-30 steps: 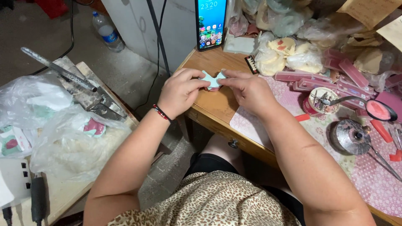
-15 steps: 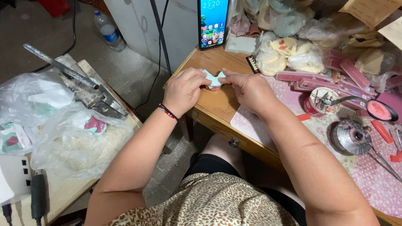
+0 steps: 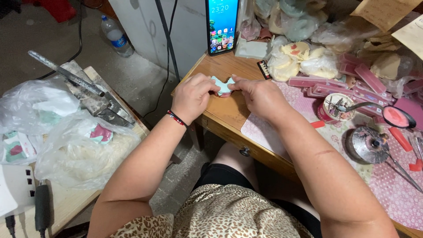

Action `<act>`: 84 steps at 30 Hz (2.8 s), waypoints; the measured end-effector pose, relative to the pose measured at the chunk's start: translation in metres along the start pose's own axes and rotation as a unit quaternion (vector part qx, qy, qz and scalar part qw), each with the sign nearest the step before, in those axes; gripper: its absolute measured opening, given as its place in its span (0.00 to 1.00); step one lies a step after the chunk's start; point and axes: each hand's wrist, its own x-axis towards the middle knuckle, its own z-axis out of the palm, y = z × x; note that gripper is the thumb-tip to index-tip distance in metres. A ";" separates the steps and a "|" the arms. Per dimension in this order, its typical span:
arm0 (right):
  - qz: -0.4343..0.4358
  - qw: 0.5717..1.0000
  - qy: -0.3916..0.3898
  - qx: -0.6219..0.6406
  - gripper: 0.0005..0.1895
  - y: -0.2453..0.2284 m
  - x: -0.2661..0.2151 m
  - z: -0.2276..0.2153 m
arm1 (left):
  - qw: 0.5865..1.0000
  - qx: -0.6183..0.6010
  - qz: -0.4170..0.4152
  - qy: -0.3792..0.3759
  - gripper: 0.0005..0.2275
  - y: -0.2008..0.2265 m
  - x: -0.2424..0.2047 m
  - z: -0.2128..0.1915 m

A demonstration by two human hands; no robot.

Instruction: The person smooths a pink rectangular block with a sanding tool, then shapes and attaches a pink strip to a dental mold. They use a small knife to trim the strip and apply liquid from a bottle to the mold.

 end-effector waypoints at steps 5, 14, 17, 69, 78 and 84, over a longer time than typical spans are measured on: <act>0.005 1.000 -0.002 -0.002 0.18 0.000 0.000 0.000 | 1.000 0.001 -0.009 0.000 0.15 -0.001 -0.001 0.003; 0.011 1.000 -0.009 -0.014 0.19 0.001 0.000 0.003 | 0.999 0.007 -0.031 -0.007 0.14 0.001 -0.002 0.001; 0.017 1.000 -0.009 -0.016 0.19 0.000 0.000 0.002 | 0.999 0.010 -0.038 -0.005 0.14 0.001 -0.001 0.001; -0.045 0.998 -0.035 0.012 0.28 0.000 0.001 0.004 | 0.997 0.038 -0.060 0.014 0.15 0.011 -0.010 0.003; -0.072 0.991 0.045 0.102 0.33 -0.070 -0.022 -0.026 | 0.990 -0.006 -0.133 0.050 0.18 0.092 -0.110 -0.045; -0.137 0.983 0.116 0.044 0.14 -0.105 -0.060 0.018 | 0.937 0.109 -0.282 0.174 0.08 0.034 -0.198 -0.146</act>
